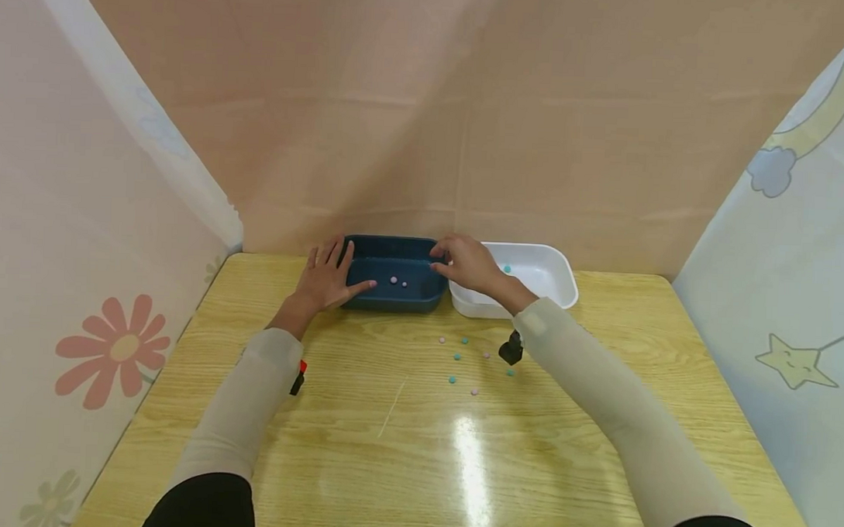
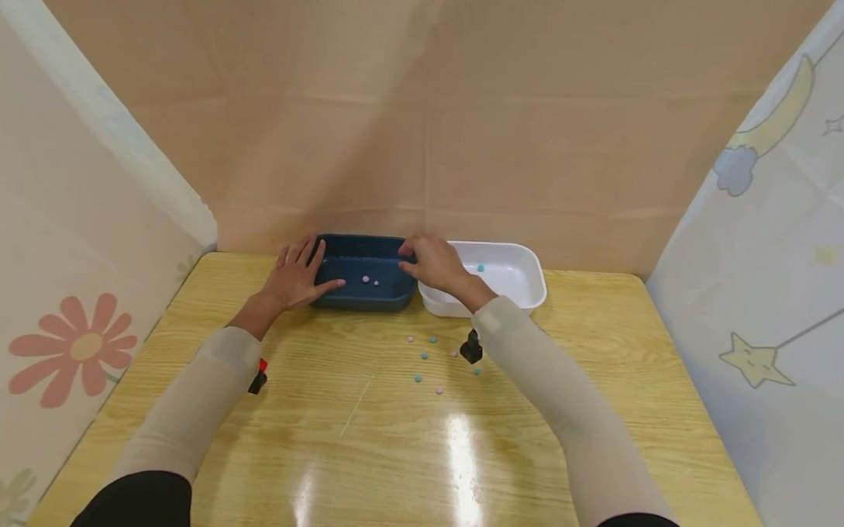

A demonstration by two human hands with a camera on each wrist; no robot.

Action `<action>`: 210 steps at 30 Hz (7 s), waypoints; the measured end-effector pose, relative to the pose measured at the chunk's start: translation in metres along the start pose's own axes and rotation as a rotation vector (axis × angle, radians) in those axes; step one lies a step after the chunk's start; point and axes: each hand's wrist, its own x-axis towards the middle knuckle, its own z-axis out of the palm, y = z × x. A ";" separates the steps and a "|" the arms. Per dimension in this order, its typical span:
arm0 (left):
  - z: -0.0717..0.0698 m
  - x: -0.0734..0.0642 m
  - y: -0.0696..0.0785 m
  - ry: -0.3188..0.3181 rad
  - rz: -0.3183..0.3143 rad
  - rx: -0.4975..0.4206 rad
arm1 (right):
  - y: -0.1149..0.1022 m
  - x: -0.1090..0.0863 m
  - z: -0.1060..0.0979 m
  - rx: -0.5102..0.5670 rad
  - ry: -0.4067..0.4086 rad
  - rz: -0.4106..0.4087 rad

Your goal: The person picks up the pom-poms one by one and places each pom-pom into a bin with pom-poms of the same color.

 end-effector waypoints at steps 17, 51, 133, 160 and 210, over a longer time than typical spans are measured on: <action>0.000 0.003 0.000 0.010 -0.002 -0.001 | -0.009 -0.022 -0.009 -0.015 0.009 -0.071; 0.002 0.003 0.001 0.021 0.005 -0.004 | -0.008 -0.084 0.011 0.082 0.056 -0.113; 0.002 0.004 0.001 0.014 -0.004 -0.015 | -0.001 -0.103 0.076 0.045 -0.011 -0.148; -0.001 0.002 0.003 0.014 -0.006 -0.010 | -0.019 -0.101 0.055 0.055 -0.012 -0.148; -0.004 0.000 0.004 0.001 -0.005 -0.034 | -0.022 -0.064 0.008 0.007 0.064 -0.145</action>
